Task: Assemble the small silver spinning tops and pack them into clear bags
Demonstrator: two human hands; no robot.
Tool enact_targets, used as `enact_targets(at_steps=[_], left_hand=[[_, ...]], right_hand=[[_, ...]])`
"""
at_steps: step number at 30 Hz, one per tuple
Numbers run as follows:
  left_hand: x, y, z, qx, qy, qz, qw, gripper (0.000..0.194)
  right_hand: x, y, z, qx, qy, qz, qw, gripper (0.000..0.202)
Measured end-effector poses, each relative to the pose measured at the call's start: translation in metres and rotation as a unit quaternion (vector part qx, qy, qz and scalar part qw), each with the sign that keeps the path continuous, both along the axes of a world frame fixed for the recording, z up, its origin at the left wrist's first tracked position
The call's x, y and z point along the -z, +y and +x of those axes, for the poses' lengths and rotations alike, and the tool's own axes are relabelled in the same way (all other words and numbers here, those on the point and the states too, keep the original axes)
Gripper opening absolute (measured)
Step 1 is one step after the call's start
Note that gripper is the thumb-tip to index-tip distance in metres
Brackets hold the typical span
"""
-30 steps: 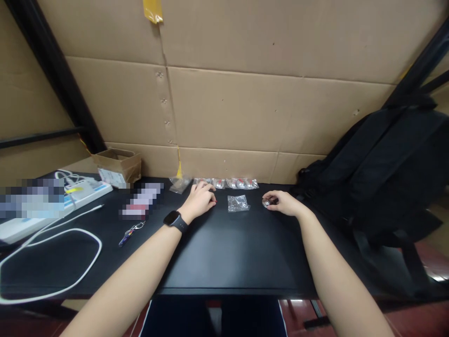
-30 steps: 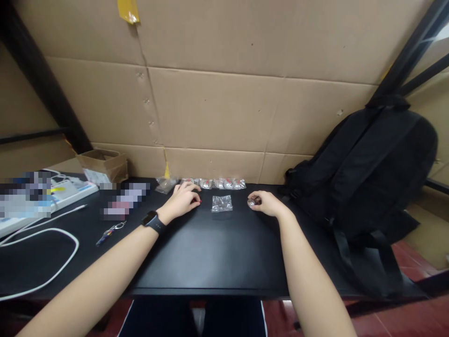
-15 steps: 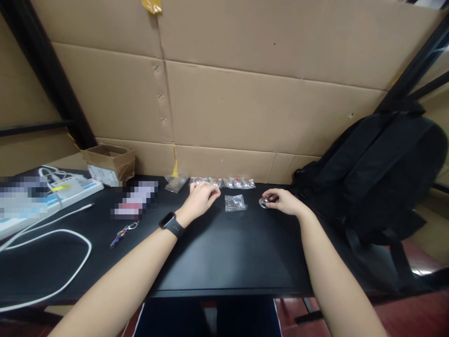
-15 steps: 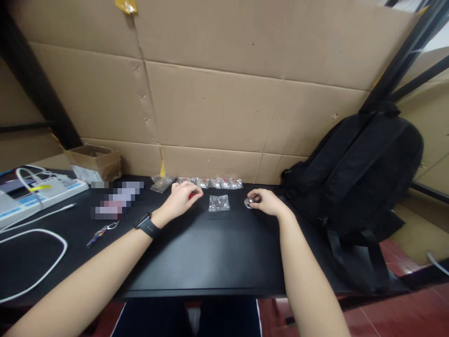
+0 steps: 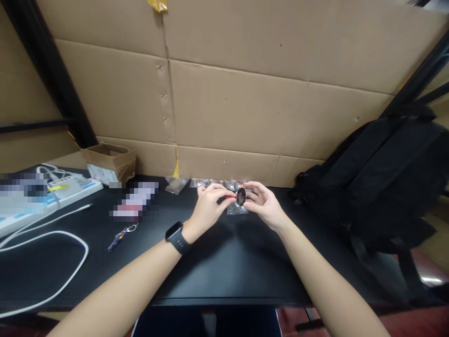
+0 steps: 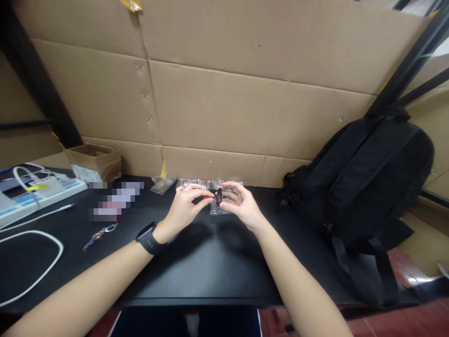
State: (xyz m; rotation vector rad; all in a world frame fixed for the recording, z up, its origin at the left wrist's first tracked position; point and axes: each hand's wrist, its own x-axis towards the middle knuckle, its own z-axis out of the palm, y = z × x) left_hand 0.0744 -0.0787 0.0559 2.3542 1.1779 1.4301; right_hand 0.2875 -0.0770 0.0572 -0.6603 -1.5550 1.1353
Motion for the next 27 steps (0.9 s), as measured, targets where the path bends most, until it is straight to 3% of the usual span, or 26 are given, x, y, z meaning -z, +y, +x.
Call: enact_targets(at_steps=[12, 19, 27], left_hand=[[0.004, -0.003, 0.001, 0.014, 0.022, -0.006, 1.0, 0.012], [0.008, -0.004, 0.004, -0.041, -0.006, 0.028, 0.999, 0.008], [0.009, -0.003, 0.006, -0.04, -0.023, 0.026, 0.999, 0.008]], right_hand=[[0.004, -0.003, -0.004, -0.032, -0.003, -0.017, 0.999, 0.059], [0.005, -0.004, -0.009, -0.019, -0.004, -0.027, 0.999, 0.058], [0.012, -0.003, -0.013, 0.002, 0.011, -0.043, 0.999, 0.052]])
